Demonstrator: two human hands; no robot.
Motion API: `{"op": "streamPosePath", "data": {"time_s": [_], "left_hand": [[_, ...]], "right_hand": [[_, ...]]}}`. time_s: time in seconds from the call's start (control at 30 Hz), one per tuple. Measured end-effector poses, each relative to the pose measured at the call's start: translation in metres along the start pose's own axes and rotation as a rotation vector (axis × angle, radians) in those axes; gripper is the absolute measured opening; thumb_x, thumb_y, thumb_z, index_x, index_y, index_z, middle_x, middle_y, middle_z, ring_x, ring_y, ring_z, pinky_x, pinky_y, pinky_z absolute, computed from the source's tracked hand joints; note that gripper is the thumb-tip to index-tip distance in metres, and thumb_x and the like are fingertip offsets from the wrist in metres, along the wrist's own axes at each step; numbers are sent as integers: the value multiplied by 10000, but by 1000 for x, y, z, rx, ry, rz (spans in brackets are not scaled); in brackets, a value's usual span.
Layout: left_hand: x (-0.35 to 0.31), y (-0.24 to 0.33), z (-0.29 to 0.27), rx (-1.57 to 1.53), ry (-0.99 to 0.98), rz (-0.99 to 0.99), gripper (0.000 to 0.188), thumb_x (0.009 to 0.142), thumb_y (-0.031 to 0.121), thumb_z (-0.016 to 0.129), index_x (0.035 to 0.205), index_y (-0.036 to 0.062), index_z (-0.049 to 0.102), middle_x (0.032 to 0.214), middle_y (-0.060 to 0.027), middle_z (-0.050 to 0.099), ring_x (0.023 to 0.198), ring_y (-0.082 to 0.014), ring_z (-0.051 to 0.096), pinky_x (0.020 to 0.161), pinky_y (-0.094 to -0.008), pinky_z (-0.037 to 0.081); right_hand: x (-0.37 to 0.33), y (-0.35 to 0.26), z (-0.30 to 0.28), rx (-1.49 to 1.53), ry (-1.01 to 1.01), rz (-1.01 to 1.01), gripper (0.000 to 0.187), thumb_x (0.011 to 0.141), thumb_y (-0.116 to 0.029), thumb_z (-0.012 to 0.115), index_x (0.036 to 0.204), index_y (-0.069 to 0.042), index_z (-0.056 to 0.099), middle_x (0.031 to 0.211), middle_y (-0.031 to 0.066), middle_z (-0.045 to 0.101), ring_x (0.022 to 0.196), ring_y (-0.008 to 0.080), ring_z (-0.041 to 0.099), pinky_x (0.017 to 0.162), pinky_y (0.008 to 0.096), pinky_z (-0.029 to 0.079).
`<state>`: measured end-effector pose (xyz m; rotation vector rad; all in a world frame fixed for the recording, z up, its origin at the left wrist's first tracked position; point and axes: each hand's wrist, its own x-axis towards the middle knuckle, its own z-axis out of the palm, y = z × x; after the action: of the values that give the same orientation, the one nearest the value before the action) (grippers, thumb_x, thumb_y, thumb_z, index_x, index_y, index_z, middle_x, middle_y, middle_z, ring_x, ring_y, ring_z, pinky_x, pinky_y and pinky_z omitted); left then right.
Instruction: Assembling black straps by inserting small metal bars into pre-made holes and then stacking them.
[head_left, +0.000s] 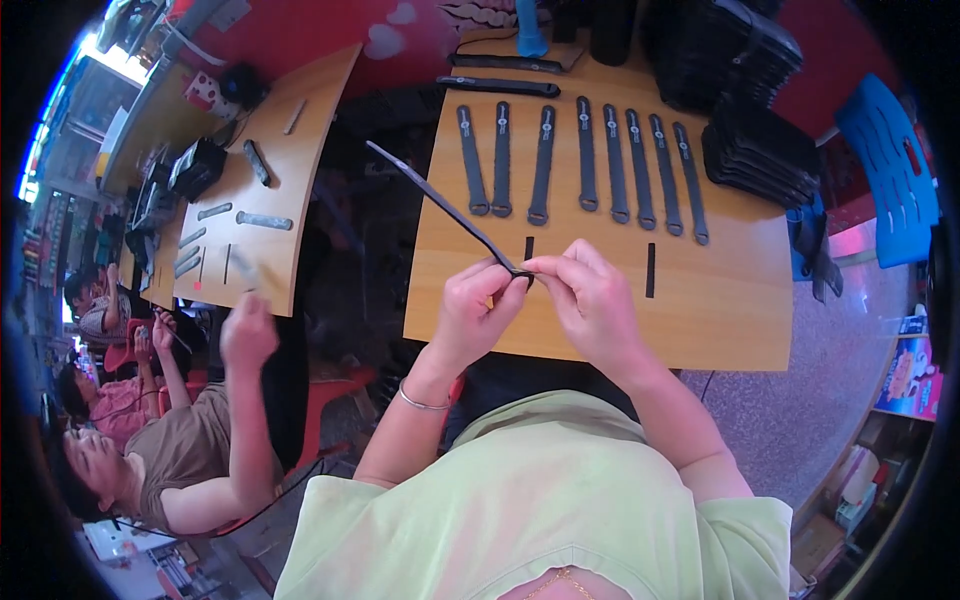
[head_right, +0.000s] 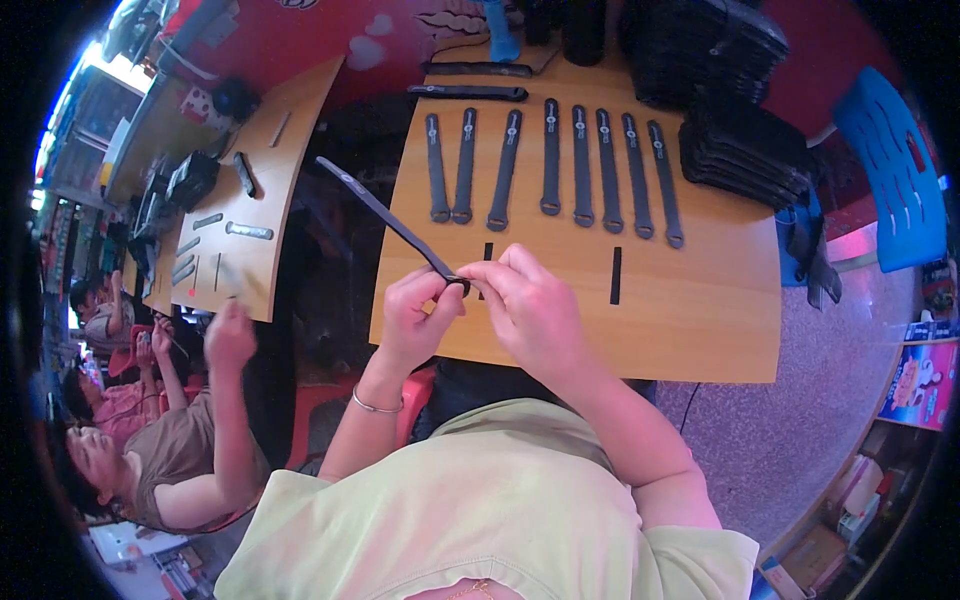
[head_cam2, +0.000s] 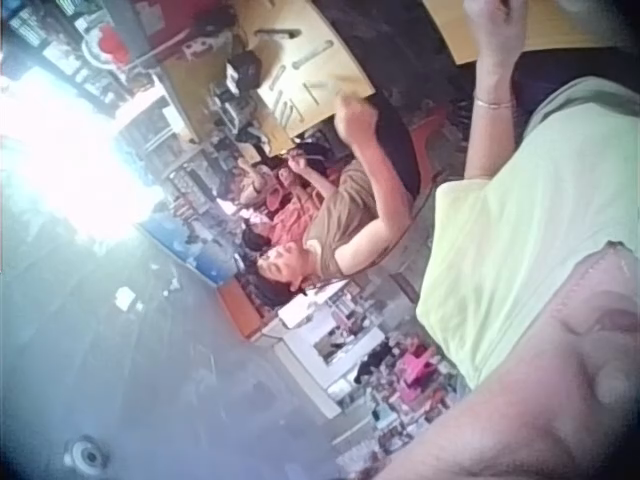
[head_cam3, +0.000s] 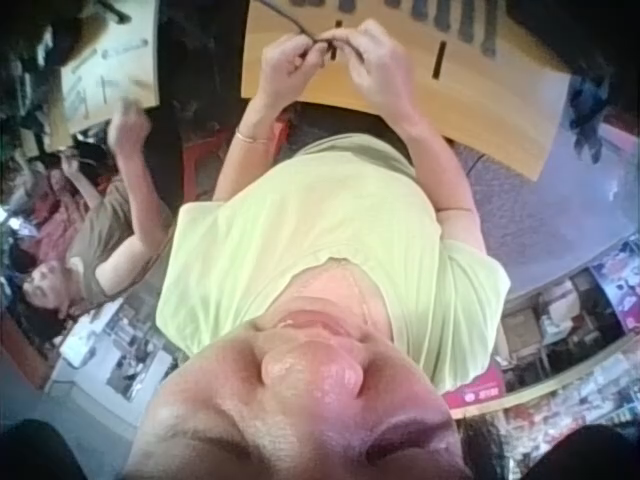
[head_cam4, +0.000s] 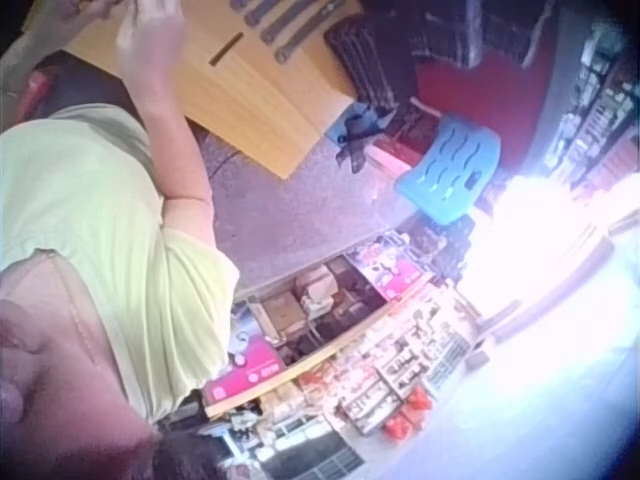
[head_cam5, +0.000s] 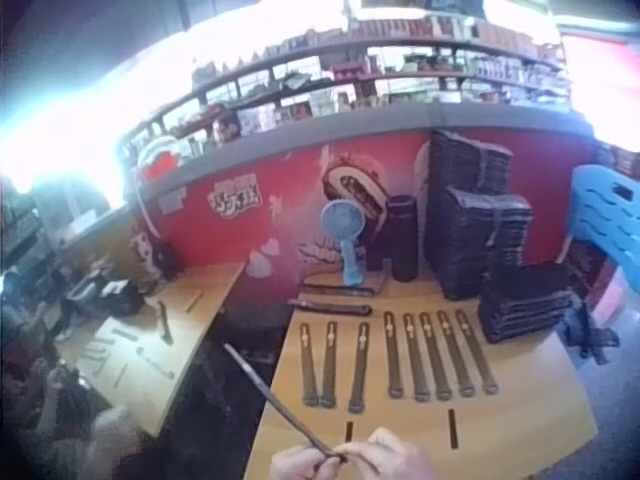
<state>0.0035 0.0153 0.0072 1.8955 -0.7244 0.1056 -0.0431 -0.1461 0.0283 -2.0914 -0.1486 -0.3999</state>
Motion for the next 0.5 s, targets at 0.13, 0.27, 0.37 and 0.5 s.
{"op": "streamPosePath", "data": {"time_s": [0.13, 0.27, 0.37, 0.5], "left_hand": [[-7, 7, -7, -79, -62, 13, 127, 796, -20, 615, 682, -19, 559, 620, -81, 517, 514, -180, 485, 481, -292, 377], [-18, 23, -15, -207, -143, -45, 181, 800, -15, 596, 632, -22, 531, 609, -75, 529, 543, -160, 513, 492, -285, 385], [-42, 27, -16, -366, -346, -138, 185, 804, -16, 569, 621, -27, 545, 670, -84, 594, 613, -145, 560, 549, -257, 419], [-49, 22, -21, -423, -122, -16, 181, 806, -26, 531, 627, -29, 559, 726, -104, 605, 644, -156, 559, 579, -264, 432]], "right_hand": [[2, -3, 0, -73, 124, -108, 148, 788, 8, 664, 915, -63, 688, 693, 67, 475, 585, 194, 510, 524, 309, 404], [1, -14, -8, -174, 100, -154, 138, 784, -6, 670, 904, -70, 689, 689, 63, 473, 601, 196, 521, 533, 318, 413], [11, -12, -26, -296, 267, -136, 131, 792, -3, 658, 900, -70, 689, 690, 61, 482, 604, 196, 521, 531, 306, 407], [-1, -17, -44, -151, 6, -212, 175, 797, -52, 658, 963, -99, 683, 734, 39, 529, 571, 158, 503, 493, 270, 378]]}}
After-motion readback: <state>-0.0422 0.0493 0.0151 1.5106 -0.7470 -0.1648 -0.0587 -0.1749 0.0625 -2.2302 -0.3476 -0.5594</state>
